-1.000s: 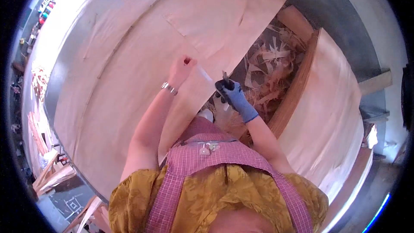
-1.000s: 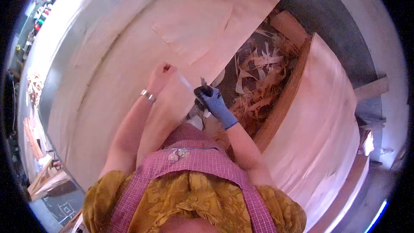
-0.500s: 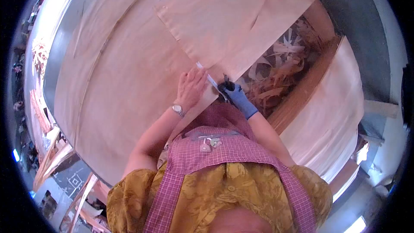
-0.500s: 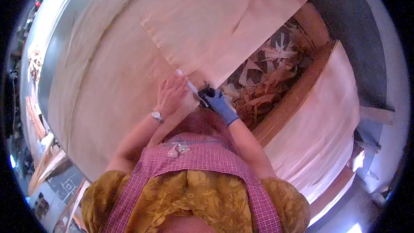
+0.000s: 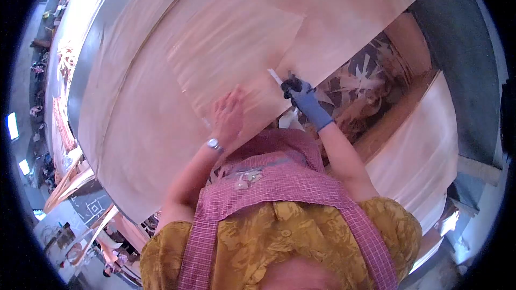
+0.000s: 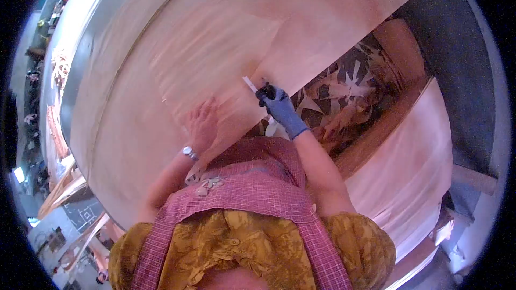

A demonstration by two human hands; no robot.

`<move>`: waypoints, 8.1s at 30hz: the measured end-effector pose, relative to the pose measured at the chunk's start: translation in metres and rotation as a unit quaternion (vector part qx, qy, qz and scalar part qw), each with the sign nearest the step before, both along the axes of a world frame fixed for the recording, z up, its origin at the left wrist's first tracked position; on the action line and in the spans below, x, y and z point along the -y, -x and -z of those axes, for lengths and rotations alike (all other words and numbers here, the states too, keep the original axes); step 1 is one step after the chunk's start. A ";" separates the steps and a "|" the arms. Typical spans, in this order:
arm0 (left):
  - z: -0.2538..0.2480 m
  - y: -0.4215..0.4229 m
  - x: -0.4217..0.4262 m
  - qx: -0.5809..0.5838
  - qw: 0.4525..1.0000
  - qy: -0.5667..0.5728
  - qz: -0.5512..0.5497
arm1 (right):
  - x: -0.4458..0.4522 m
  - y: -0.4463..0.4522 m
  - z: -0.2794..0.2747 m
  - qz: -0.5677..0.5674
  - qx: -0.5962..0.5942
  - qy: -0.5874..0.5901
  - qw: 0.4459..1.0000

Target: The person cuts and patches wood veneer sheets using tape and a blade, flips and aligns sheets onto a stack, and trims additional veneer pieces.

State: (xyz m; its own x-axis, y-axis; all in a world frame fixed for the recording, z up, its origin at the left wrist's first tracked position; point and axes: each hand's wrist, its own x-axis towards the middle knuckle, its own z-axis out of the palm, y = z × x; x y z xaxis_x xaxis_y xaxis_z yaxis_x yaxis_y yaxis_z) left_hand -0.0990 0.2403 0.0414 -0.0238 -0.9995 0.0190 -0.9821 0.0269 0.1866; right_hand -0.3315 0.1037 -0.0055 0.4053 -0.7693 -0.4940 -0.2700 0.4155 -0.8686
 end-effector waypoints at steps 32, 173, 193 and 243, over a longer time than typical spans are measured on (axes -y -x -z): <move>0.028 0.094 0.286 -0.049 0.996 -0.009 0.072 | 0.241 0.023 0.029 -0.054 -0.305 0.140 0.940; 0.019 -0.378 0.301 -0.046 0.946 0.004 -0.320 | 0.452 -0.569 -0.028 -0.265 -0.077 0.328 0.904; 0.084 -0.436 0.476 0.007 0.969 0.087 -0.231 | 0.504 -0.563 -0.027 -0.336 -0.105 0.073 0.933; 0.081 -0.467 0.459 -0.253 0.933 0.164 -0.196 | 0.422 -0.536 -0.061 -0.336 -0.002 0.177 0.925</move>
State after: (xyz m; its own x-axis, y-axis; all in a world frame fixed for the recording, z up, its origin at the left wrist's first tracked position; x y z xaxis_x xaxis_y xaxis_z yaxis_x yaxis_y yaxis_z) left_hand 0.3678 -0.2187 -0.0393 0.4376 -0.8681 0.2344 -0.7167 -0.1794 0.6739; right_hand 0.2045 -0.3183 0.0555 0.8489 -0.4590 -0.2620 -0.3681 -0.1578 -0.9163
